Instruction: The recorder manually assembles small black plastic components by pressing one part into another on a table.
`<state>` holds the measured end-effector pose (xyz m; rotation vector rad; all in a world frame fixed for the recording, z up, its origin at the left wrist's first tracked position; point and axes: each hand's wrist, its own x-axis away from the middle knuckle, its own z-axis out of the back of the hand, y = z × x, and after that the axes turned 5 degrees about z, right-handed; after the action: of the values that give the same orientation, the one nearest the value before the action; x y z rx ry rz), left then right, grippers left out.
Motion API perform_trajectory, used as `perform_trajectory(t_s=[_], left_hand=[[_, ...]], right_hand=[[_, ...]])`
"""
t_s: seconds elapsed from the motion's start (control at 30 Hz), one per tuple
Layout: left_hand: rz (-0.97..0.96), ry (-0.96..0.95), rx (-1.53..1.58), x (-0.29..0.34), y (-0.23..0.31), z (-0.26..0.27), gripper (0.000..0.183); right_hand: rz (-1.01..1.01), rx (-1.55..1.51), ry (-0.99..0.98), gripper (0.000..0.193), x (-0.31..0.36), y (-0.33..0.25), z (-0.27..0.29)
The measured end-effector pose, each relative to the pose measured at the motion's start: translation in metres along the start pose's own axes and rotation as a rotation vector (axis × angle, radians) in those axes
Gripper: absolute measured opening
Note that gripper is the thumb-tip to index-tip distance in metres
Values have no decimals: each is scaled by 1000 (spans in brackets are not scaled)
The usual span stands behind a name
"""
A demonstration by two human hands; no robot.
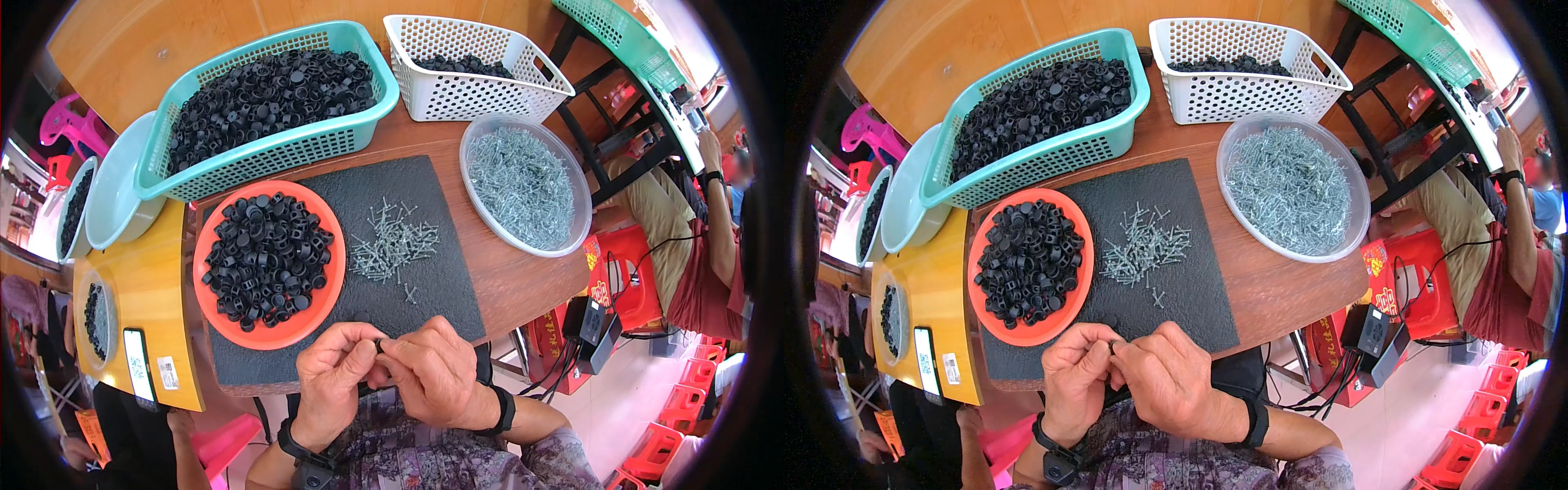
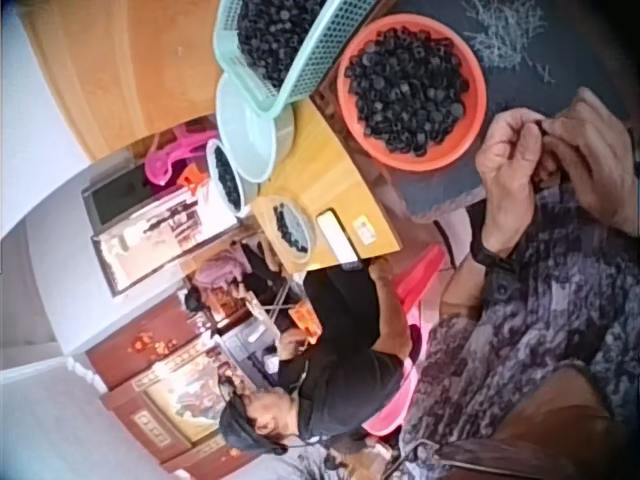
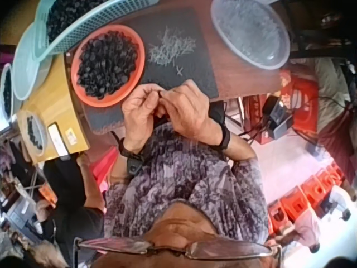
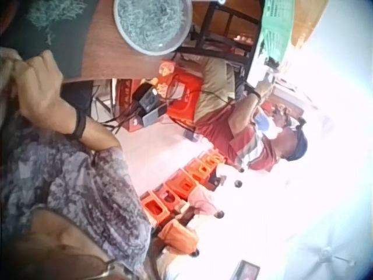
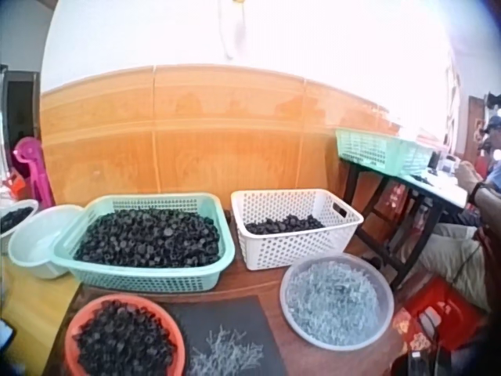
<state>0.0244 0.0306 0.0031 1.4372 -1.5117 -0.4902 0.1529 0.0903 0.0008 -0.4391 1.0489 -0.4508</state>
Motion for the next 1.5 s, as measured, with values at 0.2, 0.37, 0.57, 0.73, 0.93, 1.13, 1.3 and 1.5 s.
perform_trajectory(t_s=[0.2,0.37,0.57,0.73,0.93,1.13,1.3,1.5], left_hand=[[56,-33,141,-1,1,1,24],[32,-5,111,1,-1,3,26],[-49,66,16,6,-2,7,31],[-12,44,-9,1,-3,6,36],[-5,29,-22,0,-1,10,37],[-9,31,-25,0,0,11,35],[-19,2,19,-3,4,11,32],[-47,-64,93,-4,3,15,26]], right_hand=[[-22,-11,26,27,1,0,-1],[17,22,-20,38,10,-6,-4],[-31,123,-55,24,1,15,17],[-187,276,-155,17,-6,37,22],[-220,368,-201,15,-5,40,8],[-186,195,-160,15,-6,42,10],[-421,-182,-208,14,-20,20,18],[-407,-339,-307,10,-30,6,25]])
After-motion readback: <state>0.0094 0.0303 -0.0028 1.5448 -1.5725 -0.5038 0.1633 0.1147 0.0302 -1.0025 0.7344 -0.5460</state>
